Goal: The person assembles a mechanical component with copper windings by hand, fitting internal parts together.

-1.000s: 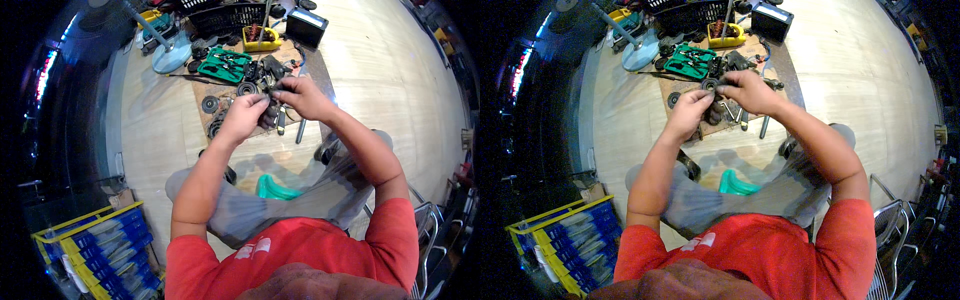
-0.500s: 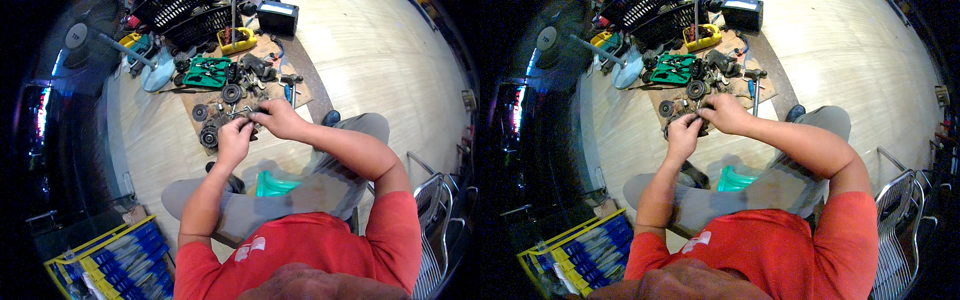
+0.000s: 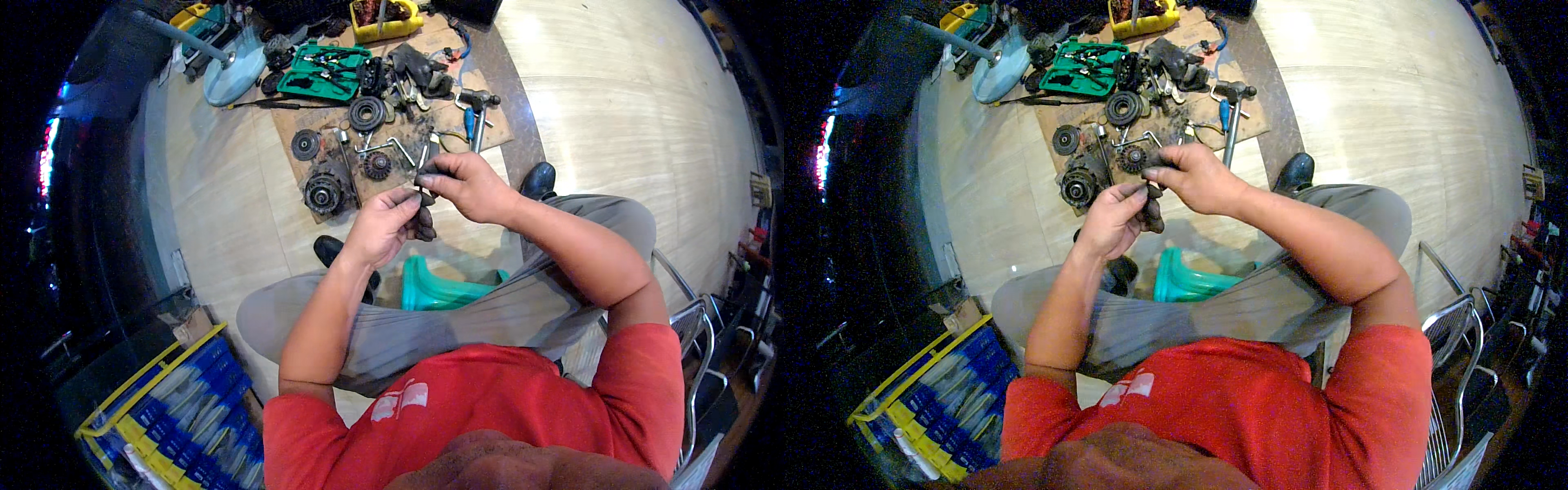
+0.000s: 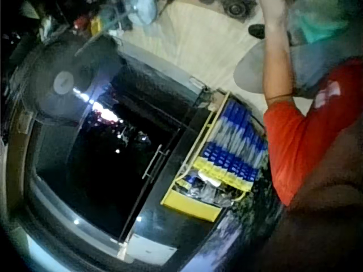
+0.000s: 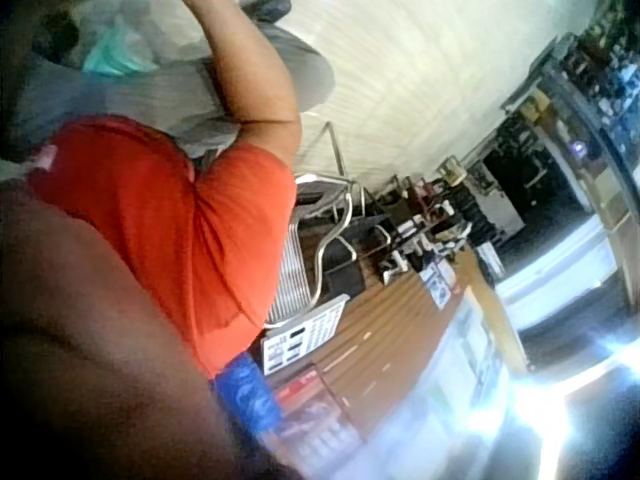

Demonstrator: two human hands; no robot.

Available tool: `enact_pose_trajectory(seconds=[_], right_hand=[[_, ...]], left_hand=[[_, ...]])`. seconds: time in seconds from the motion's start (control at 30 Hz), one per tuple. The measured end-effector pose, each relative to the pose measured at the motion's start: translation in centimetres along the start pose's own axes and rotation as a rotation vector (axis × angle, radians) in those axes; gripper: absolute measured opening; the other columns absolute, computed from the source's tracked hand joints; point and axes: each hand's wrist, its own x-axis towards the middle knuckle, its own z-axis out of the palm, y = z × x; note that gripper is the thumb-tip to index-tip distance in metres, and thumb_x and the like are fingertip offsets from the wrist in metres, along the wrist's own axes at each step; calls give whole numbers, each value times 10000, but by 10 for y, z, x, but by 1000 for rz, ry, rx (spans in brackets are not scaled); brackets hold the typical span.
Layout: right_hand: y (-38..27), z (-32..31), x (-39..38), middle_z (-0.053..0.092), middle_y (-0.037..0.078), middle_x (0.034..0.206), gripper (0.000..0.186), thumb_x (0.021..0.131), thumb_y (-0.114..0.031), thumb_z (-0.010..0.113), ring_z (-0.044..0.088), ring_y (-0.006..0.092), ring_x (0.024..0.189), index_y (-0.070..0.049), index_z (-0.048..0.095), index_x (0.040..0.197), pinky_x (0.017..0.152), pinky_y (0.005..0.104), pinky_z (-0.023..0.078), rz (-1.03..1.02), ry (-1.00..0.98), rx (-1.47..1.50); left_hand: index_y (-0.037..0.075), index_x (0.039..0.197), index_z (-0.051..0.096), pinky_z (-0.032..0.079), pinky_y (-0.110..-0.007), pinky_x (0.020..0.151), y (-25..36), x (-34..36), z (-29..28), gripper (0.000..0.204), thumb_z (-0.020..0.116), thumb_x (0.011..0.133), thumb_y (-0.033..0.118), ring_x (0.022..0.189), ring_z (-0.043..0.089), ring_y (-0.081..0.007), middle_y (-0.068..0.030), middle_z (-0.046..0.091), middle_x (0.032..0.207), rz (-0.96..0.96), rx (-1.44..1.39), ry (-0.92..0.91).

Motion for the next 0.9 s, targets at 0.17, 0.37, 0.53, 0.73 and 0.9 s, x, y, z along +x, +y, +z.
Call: enact_pose_trajectory(seconds=[0.17, 0.37, 0.53, 0.73, 0.9], right_hand=[[15, 13, 8, 607, 205, 681, 252, 863, -220, 641, 580, 266, 603, 29, 644, 823, 584, 374, 456, 91, 116, -159], [7, 28, 13, 599, 247, 700, 233, 842, -209, 645, 595, 400, 644, 22, 647, 812, 580, 418, 461, 74, 196, -255], [-1, 27, 14, 609, 143, 664, 194, 877, -155, 627, 535, 140, 606, 38, 652, 878, 584, 322, 455, 86, 130, -299], [-12, 16, 17, 614, 1, 765, 155, 918, -140, 592, 527, 70, 732, 5, 646, 937, 664, 260, 461, 143, -25, 39], [-4, 16, 19, 629, 81, 738, 181, 892, -168, 618, 559, 129, 707, 8, 654, 915, 659, 303, 468, 72, 15, -64]], left_hand=[[-6, 1010, 620, 546, -305, 647, -16, 11, -12, 155, 557, 944, 119, 685, 636, -157, -81, 655, 808, 80, 129, 216], [-67, 921, 630, 541, -275, 630, -13, 11, 4, 160, 575, 912, 83, 686, 641, -123, -83, 663, 772, 301, 635, 517], [-51, 955, 621, 542, -297, 638, -5, 4, 11, 155, 547, 932, 83, 682, 647, -151, -94, 665, 813, 319, 720, 467], [-1, 1051, 586, 548, -342, 710, -10, 1, -17, 228, 469, 991, 184, 748, 646, -198, -97, 653, 863, 100, -141, 15], [5, 1006, 606, 542, -316, 674, -13, 2, -18, 185, 510, 972, 159, 707, 636, -178, -80, 646, 812, 133, -100, 8]])
